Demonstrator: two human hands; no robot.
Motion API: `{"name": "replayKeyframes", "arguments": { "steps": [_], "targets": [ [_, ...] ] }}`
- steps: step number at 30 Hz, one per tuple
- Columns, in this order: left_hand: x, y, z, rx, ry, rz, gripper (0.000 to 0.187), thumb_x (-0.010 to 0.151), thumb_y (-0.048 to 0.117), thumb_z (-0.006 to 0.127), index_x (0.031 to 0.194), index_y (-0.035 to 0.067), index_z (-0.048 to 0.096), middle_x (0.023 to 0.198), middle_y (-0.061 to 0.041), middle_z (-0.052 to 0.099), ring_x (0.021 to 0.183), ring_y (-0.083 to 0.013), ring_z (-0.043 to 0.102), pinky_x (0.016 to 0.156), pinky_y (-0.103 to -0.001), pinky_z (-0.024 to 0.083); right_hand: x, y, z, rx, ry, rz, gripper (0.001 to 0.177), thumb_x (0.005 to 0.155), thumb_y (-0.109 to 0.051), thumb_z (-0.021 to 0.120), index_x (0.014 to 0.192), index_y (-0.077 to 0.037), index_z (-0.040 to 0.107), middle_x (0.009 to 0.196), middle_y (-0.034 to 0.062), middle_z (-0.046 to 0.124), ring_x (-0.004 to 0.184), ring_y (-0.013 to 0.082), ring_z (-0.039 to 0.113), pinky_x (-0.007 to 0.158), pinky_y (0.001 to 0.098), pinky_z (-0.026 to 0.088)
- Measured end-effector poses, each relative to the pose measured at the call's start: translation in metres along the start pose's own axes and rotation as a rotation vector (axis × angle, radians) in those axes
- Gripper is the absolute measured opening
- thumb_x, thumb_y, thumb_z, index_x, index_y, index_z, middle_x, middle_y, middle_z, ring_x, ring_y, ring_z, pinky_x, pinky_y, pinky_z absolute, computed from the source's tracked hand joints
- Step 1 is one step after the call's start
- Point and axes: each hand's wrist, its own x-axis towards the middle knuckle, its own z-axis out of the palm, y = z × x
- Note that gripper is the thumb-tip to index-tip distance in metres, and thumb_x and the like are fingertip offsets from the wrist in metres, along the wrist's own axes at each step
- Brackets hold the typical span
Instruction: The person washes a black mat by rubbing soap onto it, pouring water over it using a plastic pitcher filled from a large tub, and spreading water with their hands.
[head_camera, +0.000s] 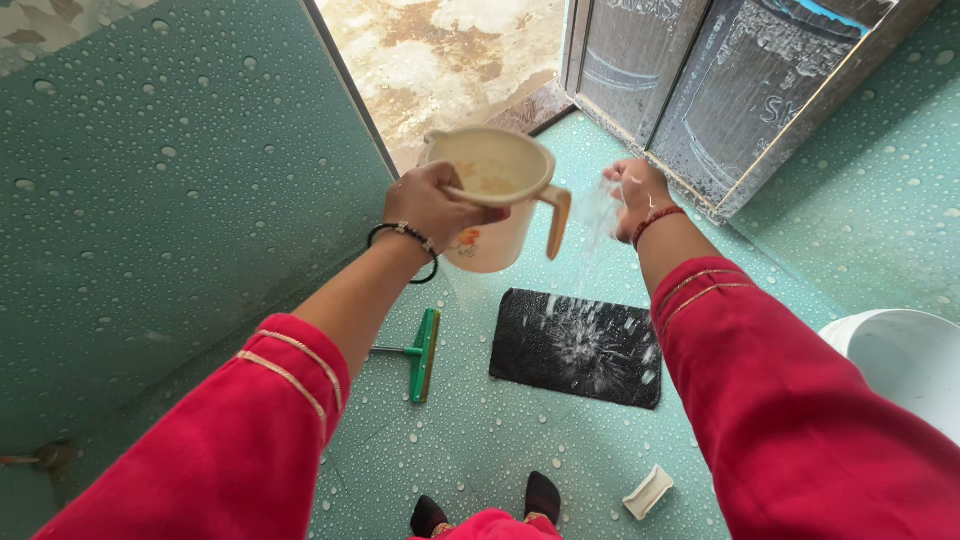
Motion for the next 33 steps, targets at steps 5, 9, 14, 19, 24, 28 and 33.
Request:
{"name": "replayKeyframes", "arguments": {
  "steps": [5,9,14,19,24,28,33],
  "targets": [
    [-0.009,0.006,-0.018,0.216,-0.014,0.049,0.06,0.046,0.057,0.085,0.077,0.01,0.065,0.079,-0.007,0.068,0.074,-0.0168,0.068,0.067,-0.032,0.055,-0.025,0.007,-0.007,0.011,0.146,0.042,0.022,0.084,-0.025,0.047,0.097,-0.012,0.059,0.112,0.0074,0.05,0.093,0.0247,0.05,0.089,0.047,0.042],
    [-0.018,0.025,-0.024,0.367,-0.036,0.252,0.059,0.046,0.057,0.084,0.084,0.015,0.067,0.093,-0.011,0.067,0.084,-0.0243,0.066,0.076,-0.036,0.053,-0.005,0.026,-0.007,0.432,0.064,0.083,0.018,0.086,-0.022,0.047,0.089,-0.006,0.055,0.096,0.0096,0.048,0.083,0.0256,0.053,0.074,0.0387,0.052],
    [-0.023,0.058,-0.021,0.498,-0.048,0.398,0.056,0.05,0.053,0.083,0.087,0.015,0.065,0.12,-0.013,0.055,0.089,-0.0294,0.064,0.074,-0.038,0.053,0.033,0.059,-0.003,0.803,-0.097,0.141,0.015,0.085,-0.019,0.044,0.076,-0.007,0.046,0.069,0.0072,0.049,0.063,0.0197,0.051,0.057,0.0319,0.048],
    [-0.021,0.068,-0.022,0.546,-0.09,0.324,0.057,0.054,0.056,0.082,0.088,0.014,0.064,0.098,-0.015,0.063,0.088,-0.0274,0.064,0.075,-0.038,0.052,0.036,0.047,0.013,0.771,-0.371,0.046,0.021,0.085,-0.015,0.036,0.076,-0.005,0.051,0.065,0.0038,0.046,0.053,0.0169,0.047,0.059,0.0383,0.051],
    [-0.01,0.032,-0.033,0.015,-0.074,-0.126,0.05,0.054,0.051,0.081,0.082,0.012,0.066,0.084,-0.004,0.069,0.075,-0.0143,0.069,0.065,-0.03,0.058,0.006,0.007,0.022,0.283,-0.25,-0.042,0.017,0.087,-0.019,0.038,0.086,-0.008,0.05,0.086,0.0061,0.047,0.076,0.0225,0.05,0.082,0.0463,0.047],
    [-0.01,-0.005,-0.03,-0.16,-0.002,-0.196,0.05,0.048,0.049,0.083,0.078,0.012,0.066,0.08,0.0,0.07,0.073,-0.0084,0.069,0.062,-0.025,0.06,0.002,-0.013,0.005,-0.262,-0.07,-0.147,0.033,0.088,-0.027,0.045,0.109,-0.005,0.057,0.123,0.0149,0.053,0.111,0.0284,0.05,0.101,0.043,0.034],
    [-0.021,-0.013,-0.036,0.208,-0.016,-0.082,0.055,0.049,0.052,0.086,0.08,0.01,0.068,0.084,-0.005,0.069,0.076,-0.0155,0.067,0.069,-0.032,0.054,0.012,0.002,-0.026,-0.395,0.221,-0.159,0.039,0.083,-0.023,0.061,0.115,-0.003,0.051,0.134,0.0195,0.042,0.123,0.0348,0.037,0.103,0.0482,0.029]
  ]
}}
